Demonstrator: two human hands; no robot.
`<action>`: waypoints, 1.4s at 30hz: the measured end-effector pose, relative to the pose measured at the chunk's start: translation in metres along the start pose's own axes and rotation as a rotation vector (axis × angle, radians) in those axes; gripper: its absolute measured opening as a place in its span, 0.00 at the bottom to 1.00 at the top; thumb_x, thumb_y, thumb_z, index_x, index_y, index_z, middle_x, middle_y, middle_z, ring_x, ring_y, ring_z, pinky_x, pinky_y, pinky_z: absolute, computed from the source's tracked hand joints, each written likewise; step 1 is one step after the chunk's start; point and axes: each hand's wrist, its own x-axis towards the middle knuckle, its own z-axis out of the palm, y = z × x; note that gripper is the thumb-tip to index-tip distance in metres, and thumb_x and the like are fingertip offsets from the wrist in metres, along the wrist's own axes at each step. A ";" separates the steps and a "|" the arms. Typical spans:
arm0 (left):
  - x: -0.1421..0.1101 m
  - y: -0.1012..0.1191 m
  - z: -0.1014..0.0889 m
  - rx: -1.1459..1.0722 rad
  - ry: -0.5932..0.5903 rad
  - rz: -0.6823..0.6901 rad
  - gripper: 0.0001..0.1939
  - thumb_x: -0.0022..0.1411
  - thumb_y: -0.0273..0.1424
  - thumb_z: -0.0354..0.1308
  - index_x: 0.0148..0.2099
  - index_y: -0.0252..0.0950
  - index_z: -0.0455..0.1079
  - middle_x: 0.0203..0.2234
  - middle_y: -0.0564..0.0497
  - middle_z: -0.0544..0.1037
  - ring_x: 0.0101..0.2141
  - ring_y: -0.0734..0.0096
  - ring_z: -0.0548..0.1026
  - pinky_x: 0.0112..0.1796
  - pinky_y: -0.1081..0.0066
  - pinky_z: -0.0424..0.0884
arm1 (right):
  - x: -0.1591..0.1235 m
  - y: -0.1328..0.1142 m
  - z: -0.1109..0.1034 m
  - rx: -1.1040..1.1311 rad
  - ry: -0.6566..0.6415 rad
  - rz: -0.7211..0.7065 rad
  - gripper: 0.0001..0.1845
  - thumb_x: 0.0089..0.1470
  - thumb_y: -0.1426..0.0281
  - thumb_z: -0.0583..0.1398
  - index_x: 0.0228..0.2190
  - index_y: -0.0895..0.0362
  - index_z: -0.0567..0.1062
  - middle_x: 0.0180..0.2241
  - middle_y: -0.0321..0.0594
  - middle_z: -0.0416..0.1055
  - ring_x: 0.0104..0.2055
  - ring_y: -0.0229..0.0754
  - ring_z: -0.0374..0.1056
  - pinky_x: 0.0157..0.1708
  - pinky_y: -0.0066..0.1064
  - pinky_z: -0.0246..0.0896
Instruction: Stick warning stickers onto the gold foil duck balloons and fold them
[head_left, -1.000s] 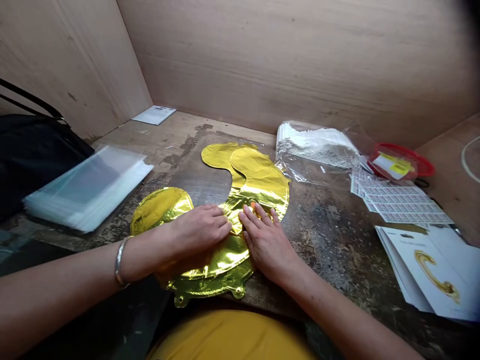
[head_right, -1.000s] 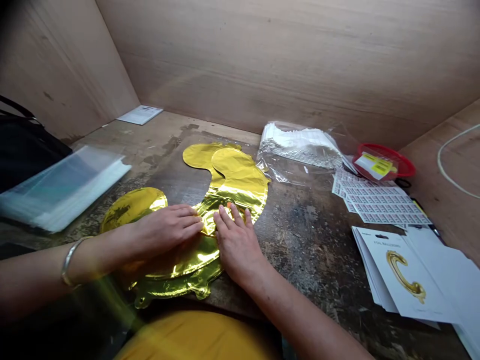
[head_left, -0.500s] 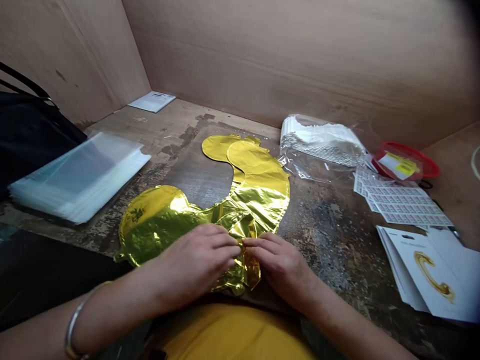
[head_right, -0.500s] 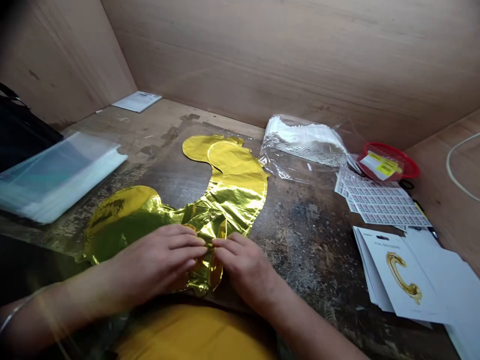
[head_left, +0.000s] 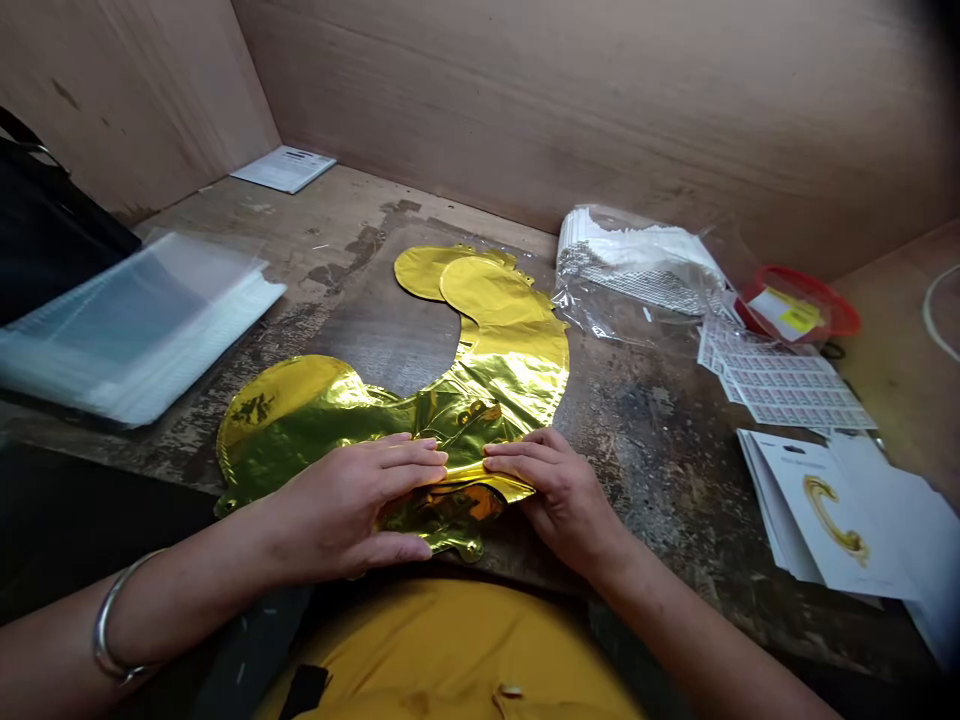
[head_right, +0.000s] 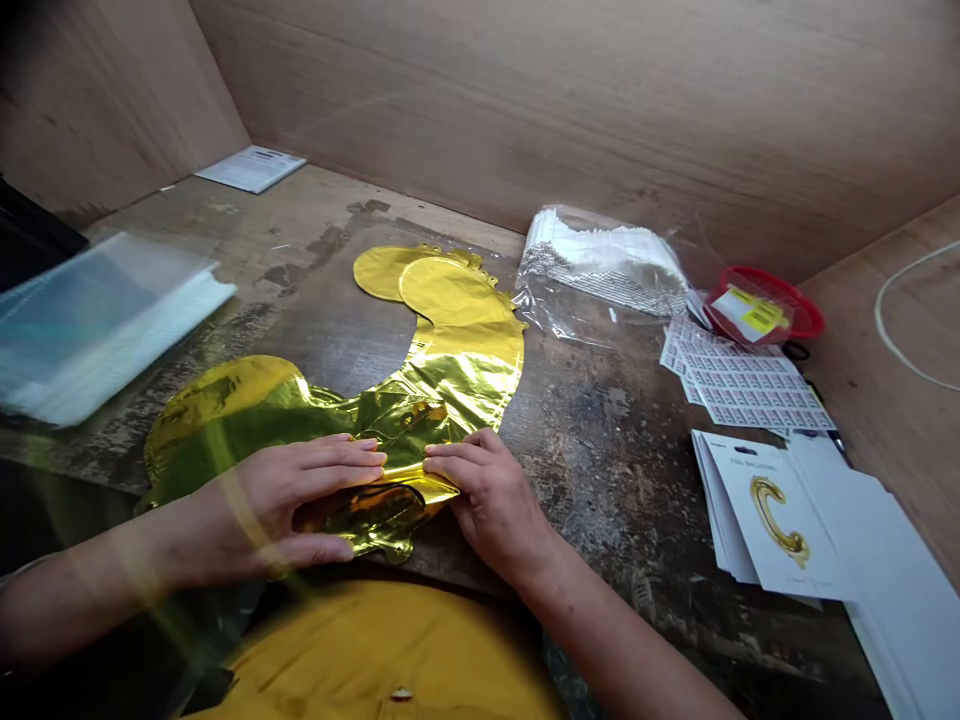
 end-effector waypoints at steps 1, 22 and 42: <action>0.001 0.002 0.001 -0.028 0.027 -0.031 0.30 0.60 0.44 0.63 0.59 0.36 0.66 0.57 0.44 0.71 0.56 0.61 0.70 0.57 0.61 0.67 | 0.001 0.000 0.000 -0.008 0.003 0.015 0.15 0.57 0.80 0.58 0.41 0.56 0.80 0.43 0.43 0.79 0.41 0.45 0.67 0.41 0.38 0.69; 0.032 0.018 0.005 0.300 0.221 -0.460 0.03 0.65 0.30 0.53 0.41 0.36 0.64 0.27 0.51 0.74 0.29 0.63 0.73 0.33 0.63 0.69 | 0.030 -0.011 -0.001 -0.047 0.004 0.631 0.08 0.51 0.69 0.64 0.27 0.54 0.69 0.23 0.32 0.73 0.25 0.38 0.67 0.28 0.30 0.57; 0.018 -0.008 -0.002 0.206 0.006 -0.082 0.25 0.66 0.35 0.54 0.65 0.42 0.60 0.61 0.47 0.69 0.60 0.59 0.67 0.61 0.50 0.57 | 0.029 0.010 -0.001 -0.060 -0.252 -0.022 0.27 0.53 0.74 0.61 0.56 0.58 0.69 0.58 0.50 0.67 0.63 0.50 0.59 0.63 0.47 0.52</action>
